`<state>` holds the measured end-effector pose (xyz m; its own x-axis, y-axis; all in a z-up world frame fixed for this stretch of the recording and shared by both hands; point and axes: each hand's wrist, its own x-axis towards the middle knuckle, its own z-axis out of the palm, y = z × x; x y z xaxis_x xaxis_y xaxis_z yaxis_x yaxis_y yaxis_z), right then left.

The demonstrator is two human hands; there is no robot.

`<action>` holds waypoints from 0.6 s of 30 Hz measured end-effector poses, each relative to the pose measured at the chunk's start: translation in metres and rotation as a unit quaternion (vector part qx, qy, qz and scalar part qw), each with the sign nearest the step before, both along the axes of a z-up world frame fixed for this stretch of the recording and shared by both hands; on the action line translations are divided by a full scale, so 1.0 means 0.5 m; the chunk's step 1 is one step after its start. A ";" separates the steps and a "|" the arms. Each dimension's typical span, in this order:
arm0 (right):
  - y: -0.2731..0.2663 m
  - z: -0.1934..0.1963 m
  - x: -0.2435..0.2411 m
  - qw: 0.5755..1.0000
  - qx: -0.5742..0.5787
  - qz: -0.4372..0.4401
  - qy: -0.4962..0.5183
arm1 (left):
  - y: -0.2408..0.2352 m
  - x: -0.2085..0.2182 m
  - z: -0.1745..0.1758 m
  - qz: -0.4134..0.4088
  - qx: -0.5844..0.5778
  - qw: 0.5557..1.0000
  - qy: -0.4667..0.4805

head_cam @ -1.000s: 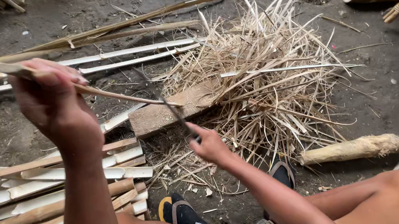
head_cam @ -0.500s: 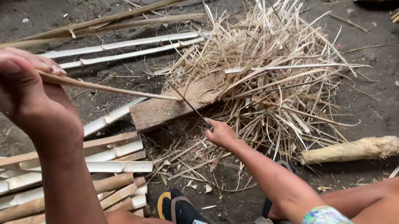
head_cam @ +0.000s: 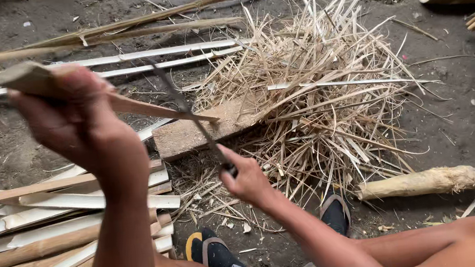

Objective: The person sits on the ground and uses a knife to split bamboo poles into thin strips. They repeatedly position each piece on a wooden block, draw the knife along its length to separate layers, and set the finished strips aside.

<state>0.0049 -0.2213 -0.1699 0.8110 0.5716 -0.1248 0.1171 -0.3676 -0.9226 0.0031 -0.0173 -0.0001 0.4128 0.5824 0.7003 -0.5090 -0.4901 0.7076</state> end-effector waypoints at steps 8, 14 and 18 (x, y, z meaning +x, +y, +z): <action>-0.044 -0.149 0.090 0.991 -0.135 0.002 0.002 | 0.059 -0.011 -0.005 0.022 0.012 1.000 0.015; -0.047 -0.264 0.137 0.983 -0.183 -0.008 0.028 | 0.119 0.003 -0.023 0.043 -0.033 0.999 0.008; -0.059 -0.297 0.166 0.966 -0.247 0.008 0.073 | 0.131 0.002 -0.020 0.025 -0.051 0.998 -0.011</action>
<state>0.0881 -0.2507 -0.3184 0.7555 0.4252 -0.4985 0.0082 -0.7669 -0.6417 0.0042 0.0483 -0.0102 0.3666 0.6711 0.6443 -0.5006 -0.4414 0.7447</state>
